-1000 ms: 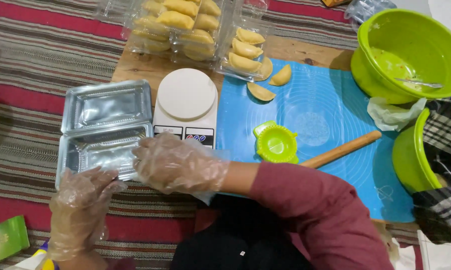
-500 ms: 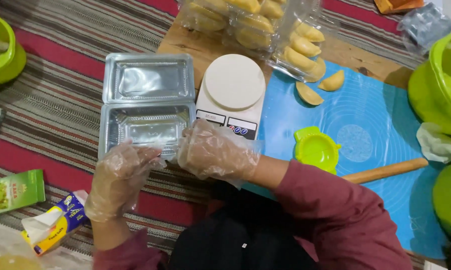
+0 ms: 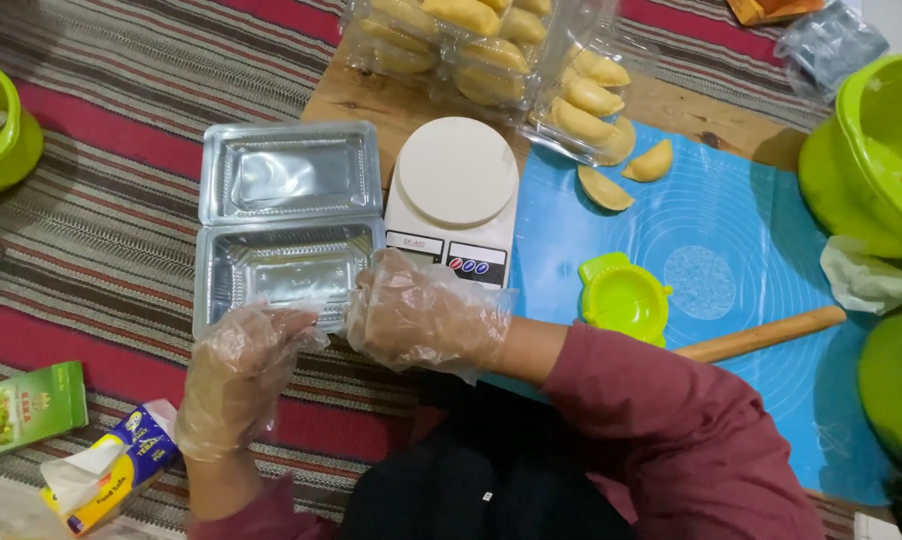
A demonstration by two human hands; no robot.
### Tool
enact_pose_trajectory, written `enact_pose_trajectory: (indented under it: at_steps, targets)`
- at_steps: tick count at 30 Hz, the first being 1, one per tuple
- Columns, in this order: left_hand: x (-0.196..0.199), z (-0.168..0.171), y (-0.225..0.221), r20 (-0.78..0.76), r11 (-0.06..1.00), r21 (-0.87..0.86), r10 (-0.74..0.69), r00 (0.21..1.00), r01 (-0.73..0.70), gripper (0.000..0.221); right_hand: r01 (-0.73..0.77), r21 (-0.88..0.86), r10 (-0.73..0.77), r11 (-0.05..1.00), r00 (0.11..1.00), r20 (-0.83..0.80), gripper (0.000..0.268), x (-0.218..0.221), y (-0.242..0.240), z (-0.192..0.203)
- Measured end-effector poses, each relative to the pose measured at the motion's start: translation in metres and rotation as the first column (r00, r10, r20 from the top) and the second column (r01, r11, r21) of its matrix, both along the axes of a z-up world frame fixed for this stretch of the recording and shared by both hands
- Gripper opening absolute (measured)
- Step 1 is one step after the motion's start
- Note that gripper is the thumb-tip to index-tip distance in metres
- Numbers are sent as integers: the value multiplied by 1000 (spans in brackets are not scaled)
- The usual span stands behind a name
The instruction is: Preparing pastries by rolling dough, weighing portions, adding filling, and sealing them using a manual mold.
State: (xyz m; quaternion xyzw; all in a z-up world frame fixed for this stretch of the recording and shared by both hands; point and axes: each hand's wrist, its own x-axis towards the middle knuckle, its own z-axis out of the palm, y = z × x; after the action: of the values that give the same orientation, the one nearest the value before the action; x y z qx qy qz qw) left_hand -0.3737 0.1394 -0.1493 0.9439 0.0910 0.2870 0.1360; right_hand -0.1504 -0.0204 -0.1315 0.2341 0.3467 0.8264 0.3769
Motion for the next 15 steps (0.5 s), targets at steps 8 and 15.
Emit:
enact_pose_trajectory:
  at_steps: [8,15]
  targets:
    - [11,13,-6,50,993,94,-73,996,68,37,-89,-31,86,996,993,-76,27,8,3,5]
    - [14,22,-9,44,996,57,-72,996,69,30,247,168,-259,954,964,52,19,8,9,-35]
